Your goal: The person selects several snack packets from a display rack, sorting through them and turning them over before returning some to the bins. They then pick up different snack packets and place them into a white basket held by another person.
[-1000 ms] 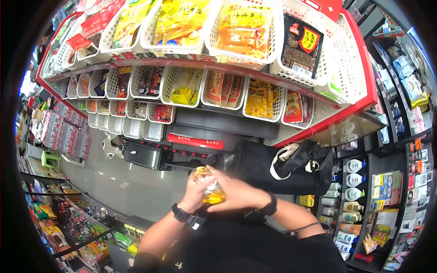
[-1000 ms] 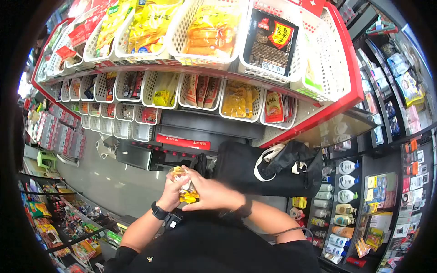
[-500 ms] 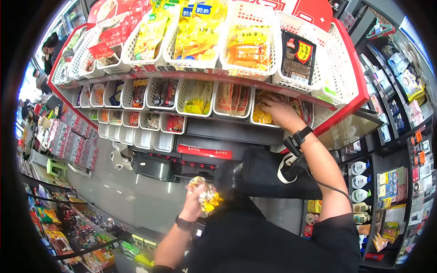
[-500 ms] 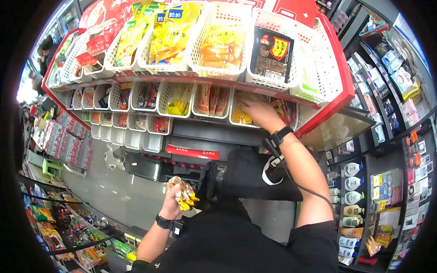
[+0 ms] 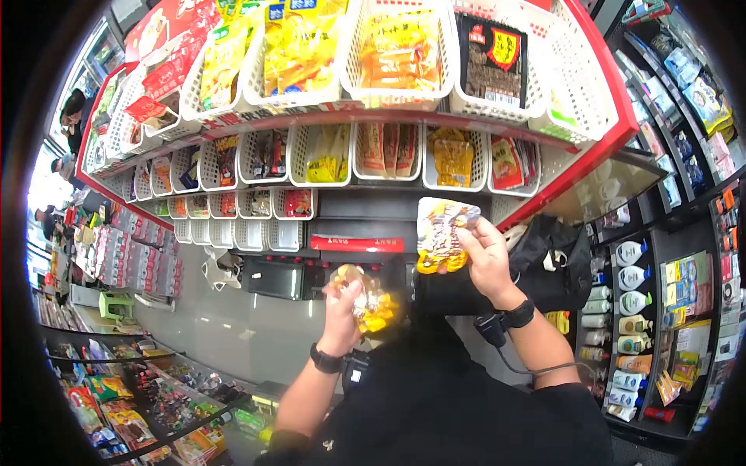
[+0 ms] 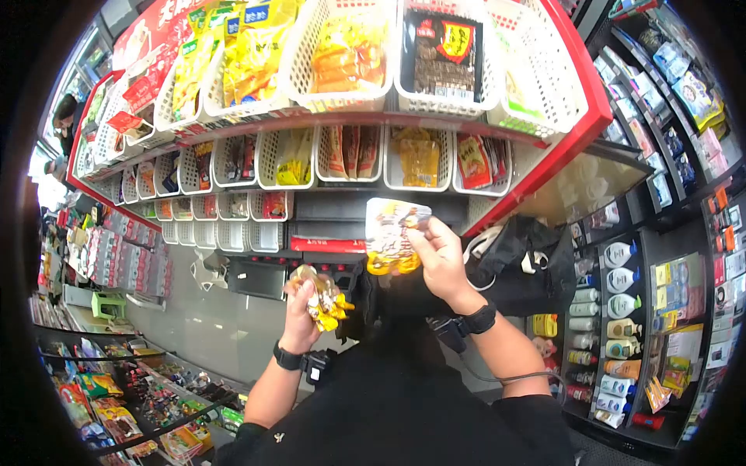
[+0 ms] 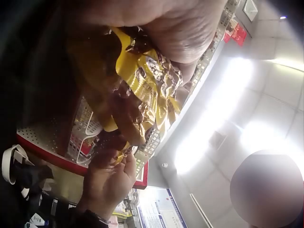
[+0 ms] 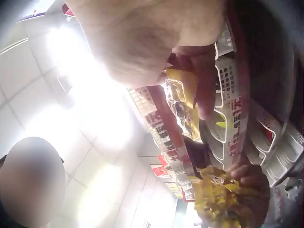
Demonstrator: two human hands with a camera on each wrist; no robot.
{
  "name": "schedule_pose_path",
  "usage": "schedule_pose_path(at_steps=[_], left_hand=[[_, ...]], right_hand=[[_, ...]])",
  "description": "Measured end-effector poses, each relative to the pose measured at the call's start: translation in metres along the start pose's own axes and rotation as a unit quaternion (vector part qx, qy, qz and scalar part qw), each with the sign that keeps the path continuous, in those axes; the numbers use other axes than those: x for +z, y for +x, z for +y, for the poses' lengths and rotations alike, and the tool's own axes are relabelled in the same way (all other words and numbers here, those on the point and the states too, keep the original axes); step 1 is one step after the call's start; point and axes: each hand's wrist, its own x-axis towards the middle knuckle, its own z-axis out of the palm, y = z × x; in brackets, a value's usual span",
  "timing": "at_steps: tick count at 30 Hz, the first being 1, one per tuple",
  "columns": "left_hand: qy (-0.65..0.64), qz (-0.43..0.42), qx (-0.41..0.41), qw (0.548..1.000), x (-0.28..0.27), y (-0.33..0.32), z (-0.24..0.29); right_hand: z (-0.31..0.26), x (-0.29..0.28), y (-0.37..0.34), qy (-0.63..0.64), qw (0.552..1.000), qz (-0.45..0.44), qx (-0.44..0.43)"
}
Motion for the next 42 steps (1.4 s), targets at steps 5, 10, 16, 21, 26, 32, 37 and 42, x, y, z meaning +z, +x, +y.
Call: schedule_pose_path(at_steps=[5, 10, 16, 21, 26, 32, 37, 42], left_hand=[[0.02, -0.058, 0.005, 0.998, 0.018, 0.015, 0.008], [-0.02, -0.051, 0.034, 0.998, 0.033, 0.03, -0.006], [-0.066, -0.043, 0.012, 0.997, 0.026, 0.037, -0.031], [-0.13, 0.002, -0.085, 0.988, 0.004, 0.044, -0.039], [-0.137, -0.033, -0.091, 0.986, -0.006, 0.039, -0.023], [-0.233, 0.028, -0.082, 0.969, -0.018, 0.041, -0.038], [-0.217, 0.049, -0.068, 0.973, -0.054, 0.025, -0.041], [-0.211, 0.052, -0.028, 0.976, -0.065, 0.01, -0.026]], right_hand=[[-0.003, 0.017, -0.014, 0.005, 0.999, -0.003, 0.047], [0.026, 0.046, -0.034, -0.173, 0.982, -0.07, 0.006], [0.033, 0.061, -0.026, -0.331, 0.938, -0.055, -0.087], [0.042, 0.061, -0.008, -0.438, 0.884, -0.136, -0.095], [0.047, 0.059, 0.009, -0.386, 0.896, -0.21, -0.061], [-0.014, 0.011, 0.106, -0.668, 0.707, -0.019, -0.232], [0.001, -0.058, 0.154, -0.828, 0.536, 0.035, -0.163], [-0.014, -0.048, 0.134, -0.704, 0.682, -0.008, -0.201]])
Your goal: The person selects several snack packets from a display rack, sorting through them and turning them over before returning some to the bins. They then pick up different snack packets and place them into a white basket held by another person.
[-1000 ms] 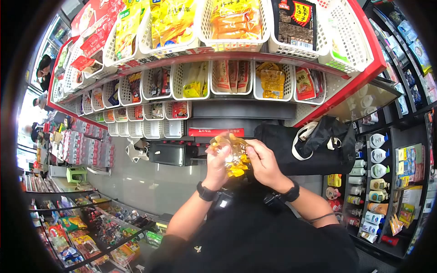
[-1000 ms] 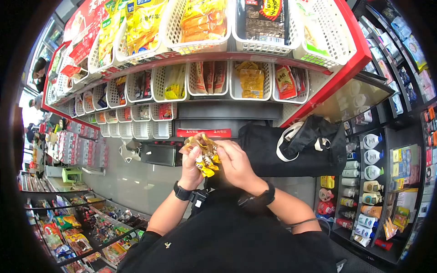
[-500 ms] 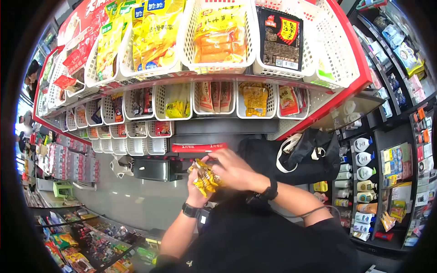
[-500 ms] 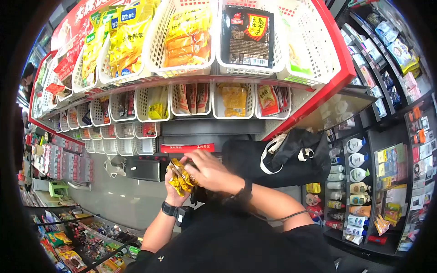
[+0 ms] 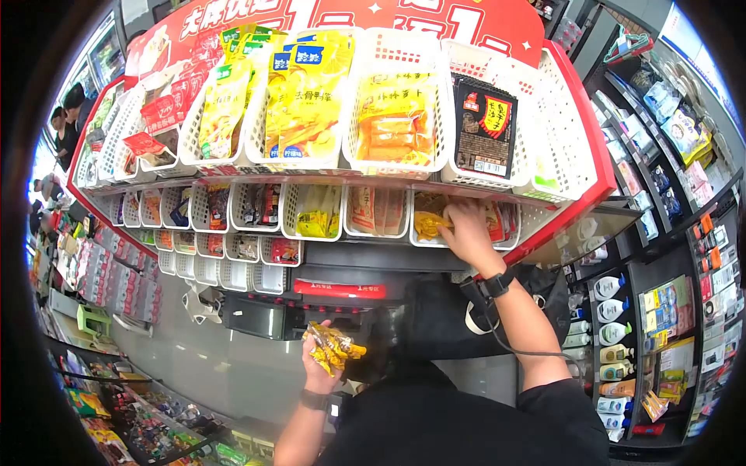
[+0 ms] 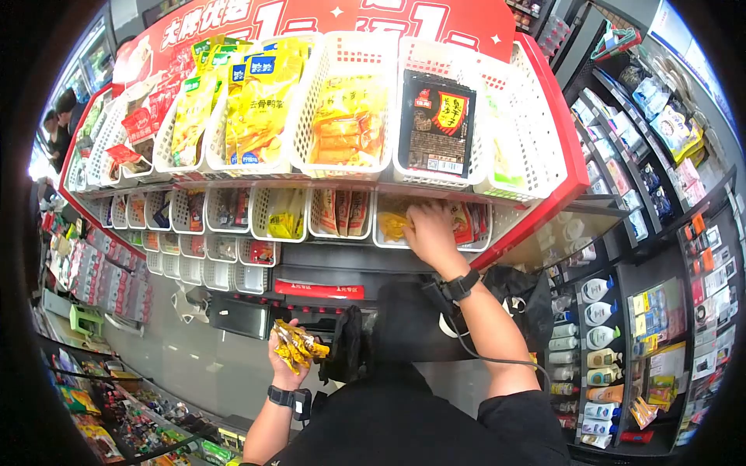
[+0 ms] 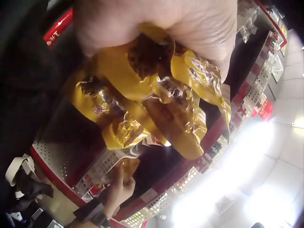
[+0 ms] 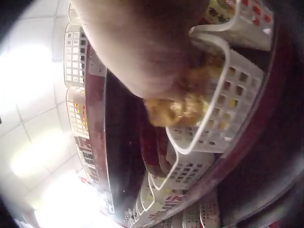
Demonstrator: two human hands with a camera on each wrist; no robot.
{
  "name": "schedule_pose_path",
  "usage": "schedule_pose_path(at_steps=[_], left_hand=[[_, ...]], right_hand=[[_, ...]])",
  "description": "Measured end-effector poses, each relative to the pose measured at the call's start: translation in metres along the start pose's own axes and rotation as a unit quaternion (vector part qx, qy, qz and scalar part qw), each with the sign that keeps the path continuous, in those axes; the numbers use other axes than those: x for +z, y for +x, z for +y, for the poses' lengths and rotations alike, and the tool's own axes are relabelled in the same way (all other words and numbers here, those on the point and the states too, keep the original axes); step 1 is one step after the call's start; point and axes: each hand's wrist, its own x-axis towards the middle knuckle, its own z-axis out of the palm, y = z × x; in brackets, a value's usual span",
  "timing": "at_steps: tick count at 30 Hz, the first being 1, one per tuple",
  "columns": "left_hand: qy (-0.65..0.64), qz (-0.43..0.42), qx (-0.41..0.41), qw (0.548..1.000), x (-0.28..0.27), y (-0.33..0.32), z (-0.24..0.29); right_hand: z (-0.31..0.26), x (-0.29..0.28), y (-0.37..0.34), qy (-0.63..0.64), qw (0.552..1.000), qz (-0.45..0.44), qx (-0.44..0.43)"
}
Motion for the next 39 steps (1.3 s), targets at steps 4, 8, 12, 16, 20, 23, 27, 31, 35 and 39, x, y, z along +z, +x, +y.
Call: schedule_pose_path(at_steps=[4, 8, 12, 16, 20, 23, 27, 31, 35, 39], left_hand=[[0.034, 0.001, 0.016, 0.999, -0.001, 0.0, 0.006], [0.092, -0.053, 0.03, 0.994, 0.039, -0.011, 0.008], [0.098, -0.088, -0.014, 0.991, 0.063, -0.018, -0.008], [0.115, -0.071, -0.036, 0.99, 0.065, -0.009, -0.018], [0.142, -0.072, -0.069, 0.985, 0.067, -0.007, -0.026], [0.162, -0.06, -0.093, 0.981, 0.055, -0.007, -0.038], [0.135, -0.032, -0.109, 0.984, 0.05, -0.005, -0.038], [0.049, -0.074, -0.12, 0.989, 0.031, 0.004, -0.027], [0.04, -0.109, -0.122, 0.986, 0.029, 0.002, -0.023], [0.115, -0.103, -0.083, 0.985, 0.035, -0.001, -0.028]], right_hand=[[-0.013, 0.003, -0.036, 0.299, 0.928, 0.224, 0.009], [-0.068, -0.03, -0.089, 0.332, 0.919, 0.201, 0.063], [-0.117, 0.014, -0.143, 0.676, 0.69, 0.018, 0.258], [-0.138, 0.022, -0.168, 0.878, 0.32, -0.117, 0.337], [-0.145, 0.02, -0.181, 0.909, 0.219, -0.157, 0.318], [-0.146, 0.015, -0.187, 0.862, 0.327, -0.175, 0.345], [-0.124, 0.03, -0.194, 0.805, 0.42, -0.181, 0.377], [-0.11, 0.028, -0.201, 0.782, 0.49, -0.108, 0.371], [-0.114, 0.028, -0.196, 0.782, 0.512, -0.084, 0.346], [-0.13, 0.031, -0.186, 0.754, 0.575, -0.11, 0.299]])
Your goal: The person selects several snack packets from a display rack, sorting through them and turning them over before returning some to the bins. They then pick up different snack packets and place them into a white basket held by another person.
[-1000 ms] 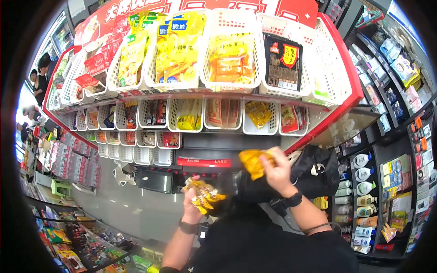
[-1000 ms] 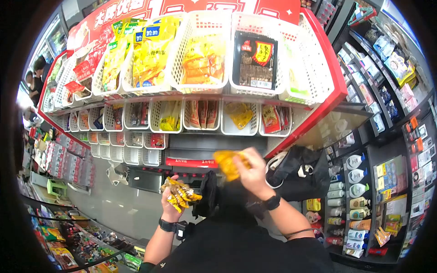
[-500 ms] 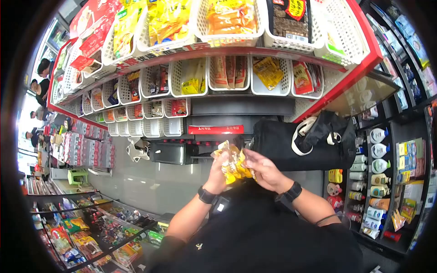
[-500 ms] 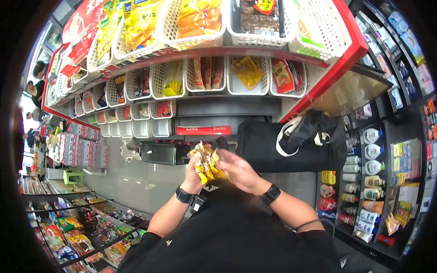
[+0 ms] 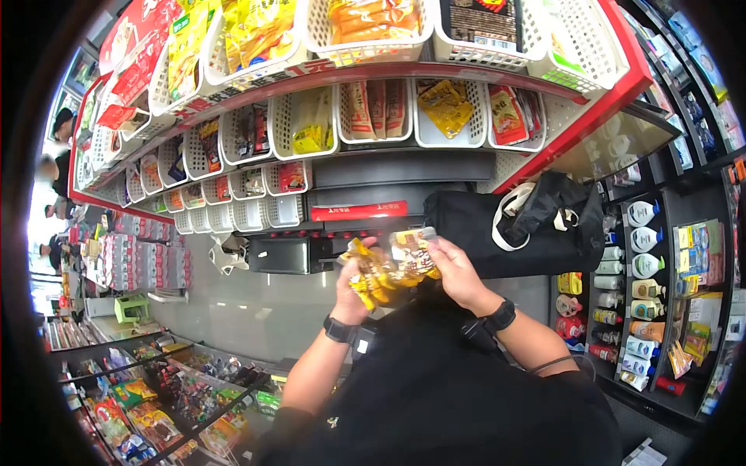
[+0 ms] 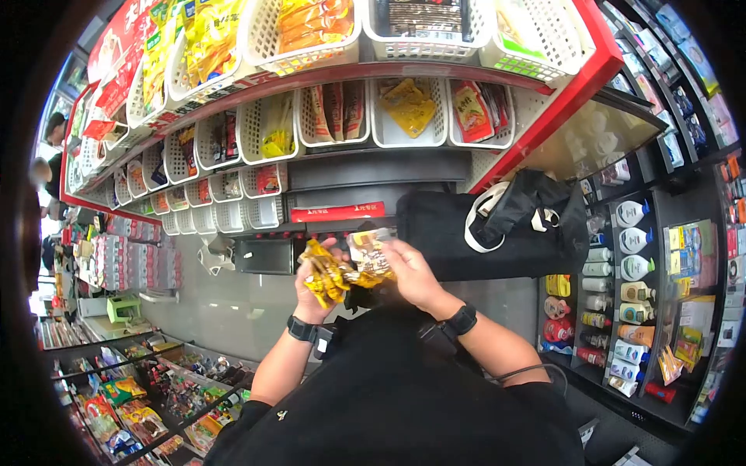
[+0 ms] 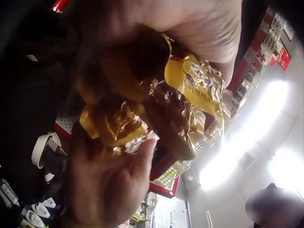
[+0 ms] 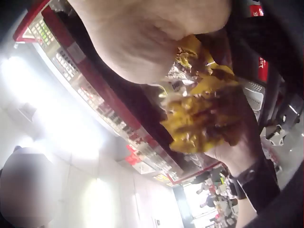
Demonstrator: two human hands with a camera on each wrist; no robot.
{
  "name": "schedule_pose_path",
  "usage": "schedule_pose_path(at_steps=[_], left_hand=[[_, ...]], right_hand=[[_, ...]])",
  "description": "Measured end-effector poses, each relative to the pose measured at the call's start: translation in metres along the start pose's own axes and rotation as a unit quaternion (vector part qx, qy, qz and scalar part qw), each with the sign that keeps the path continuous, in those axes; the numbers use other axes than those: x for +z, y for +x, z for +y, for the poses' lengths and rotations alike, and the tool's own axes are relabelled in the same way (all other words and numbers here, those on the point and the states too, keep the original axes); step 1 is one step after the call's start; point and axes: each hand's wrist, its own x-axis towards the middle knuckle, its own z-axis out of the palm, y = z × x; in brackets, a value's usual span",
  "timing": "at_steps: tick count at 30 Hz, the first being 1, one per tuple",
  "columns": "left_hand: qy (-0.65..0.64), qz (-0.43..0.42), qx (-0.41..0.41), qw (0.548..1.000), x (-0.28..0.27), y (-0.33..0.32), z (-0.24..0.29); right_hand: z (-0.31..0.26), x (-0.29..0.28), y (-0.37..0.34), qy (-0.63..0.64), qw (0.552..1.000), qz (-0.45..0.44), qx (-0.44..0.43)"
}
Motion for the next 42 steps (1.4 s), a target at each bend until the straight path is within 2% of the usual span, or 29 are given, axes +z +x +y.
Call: schedule_pose_path(at_steps=[2, 3, 6, 7, 9, 10, 11, 12, 14, 16, 18, 20, 22, 24, 25, 26, 28, 29, 30, 32, 33, 36, 37, 40, 42], left_hand=[[-0.018, -0.007, 0.028, 0.999, 0.001, 0.004, -0.009], [-0.016, 0.02, -0.001, 1.0, 0.008, 0.002, -0.008], [-0.049, 0.004, -0.042, 0.998, 0.014, 0.003, -0.012], [-0.059, 0.011, -0.04, 0.997, 0.013, 0.005, -0.013], [-0.078, 0.024, -0.038, 0.996, 0.01, 0.009, -0.018], [-0.082, 0.041, -0.066, 0.994, 0.006, 0.007, -0.018], [-0.072, 0.037, -0.074, 0.994, 0.006, 0.006, -0.016], [-0.064, 0.033, -0.081, 0.994, 0.006, 0.007, -0.015], [-0.045, 0.065, -0.056, 0.995, -0.002, 0.01, -0.02], [-0.047, 0.045, -0.058, 0.996, -0.016, 0.011, -0.023], [-0.068, 0.035, -0.052, 0.996, -0.028, 0.011, -0.024], [-0.103, 0.03, -0.074, 0.991, -0.038, 0.012, -0.025], [-0.147, 0.002, -0.056, 0.988, -0.025, 0.007, -0.016], [-0.183, -0.024, -0.059, 0.981, -0.032, 0.004, -0.011], [-0.191, -0.003, -0.051, 0.98, -0.039, 0.002, -0.01], [-0.183, 0.022, -0.04, 0.982, -0.038, -0.002, -0.006], [-0.189, 0.044, -0.021, 0.981, -0.042, -0.012, -0.001], [-0.177, 0.037, -0.006, 0.984, -0.049, -0.017, 0.0], [-0.164, 0.031, 0.004, 0.986, -0.053, -0.021, 0.002], [-0.186, 0.082, 0.02, 0.979, -0.051, -0.032, 0.006], [-0.183, 0.057, 0.0, 0.982, -0.057, -0.037, 0.009], [-0.172, 0.074, 0.022, 0.982, -0.06, -0.05, 0.009], [-0.157, 0.093, 0.025, 0.983, -0.057, -0.053, 0.011], [-0.167, 0.09, 0.029, 0.981, -0.063, -0.058, 0.01], [-0.17, 0.102, 0.029, 0.98, -0.076, -0.058, 0.006]], right_hand=[[0.003, 0.017, 0.001, -0.023, 1.0, -0.011, -0.013], [0.009, 0.023, 0.002, -0.069, 0.997, 0.01, -0.026], [0.007, 0.025, 0.013, -0.291, 0.946, 0.01, -0.143], [0.005, 0.028, 0.015, -0.309, 0.938, 0.023, -0.155], [0.008, 0.035, 0.015, -0.333, 0.933, 0.049, -0.131], [0.008, 0.034, 0.018, -0.345, 0.928, 0.064, -0.121], [0.007, 0.027, 0.023, -0.452, 0.885, 0.013, -0.107], [0.004, 0.029, 0.023, -0.529, 0.84, 0.011, -0.116], [0.014, 0.025, 0.028, -0.571, 0.798, 0.041, -0.188], [0.016, 0.024, 0.029, -0.605, 0.782, -0.006, -0.149], [0.004, 0.03, 0.027, -0.511, 0.855, -0.032, -0.077], [-0.013, 0.037, 0.026, -0.413, 0.909, -0.044, 0.007], [-0.022, 0.017, 0.046, -0.527, 0.823, -0.016, -0.212], [-0.071, 0.003, 0.077, -0.597, 0.746, 0.071, -0.287], [-0.095, -0.009, 0.093, -0.635, 0.7, 0.096, -0.311], [-0.117, -0.028, 0.115, -0.703, 0.613, 0.086, -0.349], [-0.157, -0.041, 0.144, -0.808, 0.463, 0.053, -0.36], [-0.163, -0.046, 0.154, -0.863, 0.43, 0.054, -0.26], [-0.165, -0.051, 0.163, -0.865, 0.416, 0.046, -0.277], [-0.161, -0.062, 0.182, -0.866, 0.39, 0.031, -0.31], [-0.159, -0.065, 0.189, -0.882, 0.366, 0.013, -0.297], [-0.159, -0.076, 0.193, -0.898, 0.33, -0.009, -0.29], [-0.155, -0.088, 0.198, -0.881, 0.347, -0.015, -0.321], [-0.166, -0.08, 0.18, -0.831, 0.413, 0.008, -0.373], [-0.165, -0.072, 0.16, -0.73, 0.568, 0.089, -0.369]])
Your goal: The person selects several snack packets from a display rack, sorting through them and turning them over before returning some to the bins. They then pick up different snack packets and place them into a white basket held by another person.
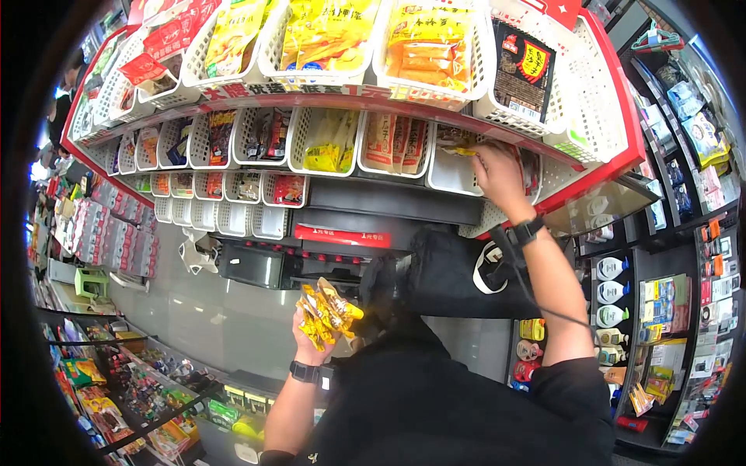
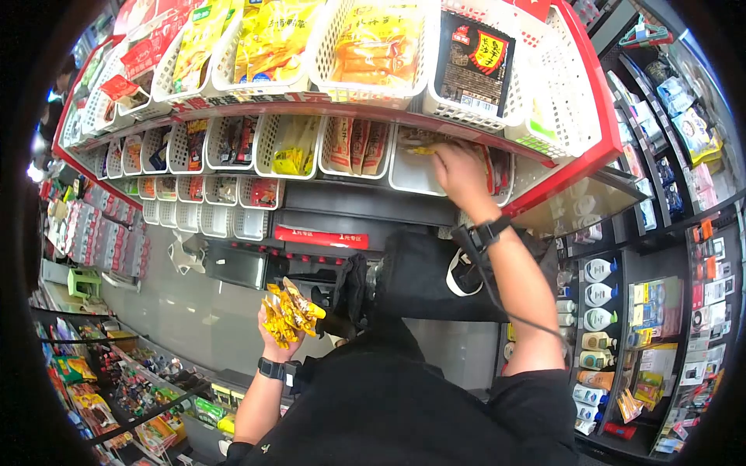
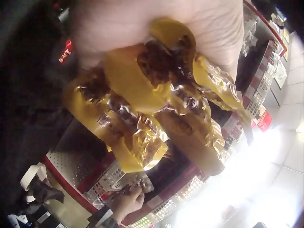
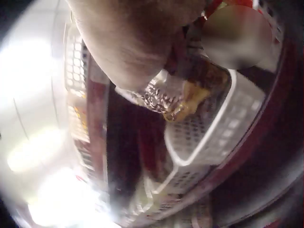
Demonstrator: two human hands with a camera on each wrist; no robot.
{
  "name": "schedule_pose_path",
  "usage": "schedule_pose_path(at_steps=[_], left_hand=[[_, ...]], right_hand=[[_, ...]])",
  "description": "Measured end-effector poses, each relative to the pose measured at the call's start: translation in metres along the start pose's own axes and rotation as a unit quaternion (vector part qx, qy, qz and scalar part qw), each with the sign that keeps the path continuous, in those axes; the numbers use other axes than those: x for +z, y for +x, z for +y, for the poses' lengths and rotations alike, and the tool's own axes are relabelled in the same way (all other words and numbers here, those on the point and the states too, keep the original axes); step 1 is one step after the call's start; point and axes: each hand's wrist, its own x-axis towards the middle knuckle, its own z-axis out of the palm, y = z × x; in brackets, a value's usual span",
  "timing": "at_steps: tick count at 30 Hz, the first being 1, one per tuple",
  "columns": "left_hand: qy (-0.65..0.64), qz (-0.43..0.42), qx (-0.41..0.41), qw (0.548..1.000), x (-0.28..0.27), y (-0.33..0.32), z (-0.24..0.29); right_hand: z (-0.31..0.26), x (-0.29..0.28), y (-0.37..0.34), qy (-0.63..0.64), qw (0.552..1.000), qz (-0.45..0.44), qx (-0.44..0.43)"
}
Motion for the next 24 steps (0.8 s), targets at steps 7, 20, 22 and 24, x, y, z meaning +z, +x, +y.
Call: schedule_pose_path(at_steps=[7, 20, 22, 24], left_hand=[[0.029, -0.017, -0.001, 0.999, 0.019, 0.004, 0.005], [0.197, -0.125, 0.018, 0.972, 0.083, 0.022, -0.024], [0.199, -0.134, 0.005, 0.971, 0.092, 0.022, -0.023], [0.169, -0.144, -0.022, 0.975, 0.089, 0.024, -0.025]], right_hand=[[-0.068, -0.026, -0.065, 0.722, 0.59, 0.174, 0.317], [-0.185, 0.007, -0.132, 0.527, 0.797, -0.046, 0.29], [-0.193, 0.003, -0.133, 0.521, 0.808, -0.052, 0.27], [-0.196, 0.004, -0.136, 0.559, 0.781, -0.043, 0.273]])
